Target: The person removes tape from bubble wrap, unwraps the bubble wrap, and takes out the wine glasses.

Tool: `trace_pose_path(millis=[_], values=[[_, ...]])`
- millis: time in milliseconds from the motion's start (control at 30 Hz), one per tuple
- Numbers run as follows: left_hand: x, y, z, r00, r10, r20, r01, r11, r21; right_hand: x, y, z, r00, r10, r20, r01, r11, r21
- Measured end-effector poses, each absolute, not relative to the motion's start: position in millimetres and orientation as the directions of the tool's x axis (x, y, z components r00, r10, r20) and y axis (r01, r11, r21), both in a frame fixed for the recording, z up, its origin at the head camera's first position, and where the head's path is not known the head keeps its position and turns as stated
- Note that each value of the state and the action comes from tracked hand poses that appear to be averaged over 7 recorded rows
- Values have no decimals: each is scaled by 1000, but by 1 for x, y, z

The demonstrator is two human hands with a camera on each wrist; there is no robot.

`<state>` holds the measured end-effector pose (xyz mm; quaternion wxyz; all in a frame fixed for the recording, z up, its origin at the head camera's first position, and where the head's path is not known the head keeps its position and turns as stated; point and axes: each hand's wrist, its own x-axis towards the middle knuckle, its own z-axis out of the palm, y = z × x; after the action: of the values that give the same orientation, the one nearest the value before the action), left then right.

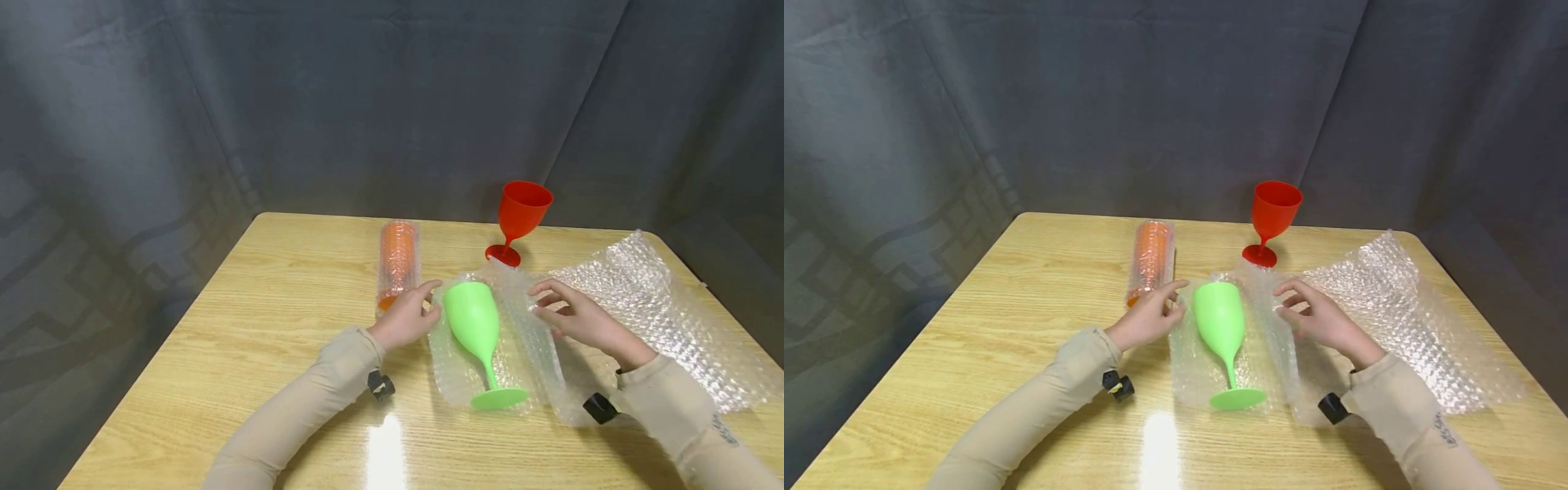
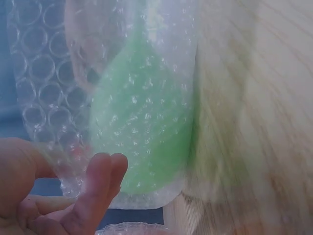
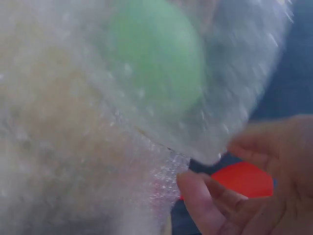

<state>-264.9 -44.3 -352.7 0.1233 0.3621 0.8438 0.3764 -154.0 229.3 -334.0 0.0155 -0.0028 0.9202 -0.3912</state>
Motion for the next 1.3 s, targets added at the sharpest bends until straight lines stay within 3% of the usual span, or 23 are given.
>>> trace_pose_path(millis=[367,700,900,1300], values=[[-266,-45,-360,-675,736,47,526,436,730,-149,225,-331,-991,-133,-16,-96,791,-604],[-267,-47,-360,-670,743,14,512,448,733,-152,236,-335,-984,-124,-125,-27,808,-589],[-268,-49,-359,-663,749,6,535,468,704,-152,242,-335,-971,-148,-187,-34,862,-506],[-267,-54,-356,-618,785,44,639,470,609,-146,239,-339,-931,-97,-351,129,814,-567]])
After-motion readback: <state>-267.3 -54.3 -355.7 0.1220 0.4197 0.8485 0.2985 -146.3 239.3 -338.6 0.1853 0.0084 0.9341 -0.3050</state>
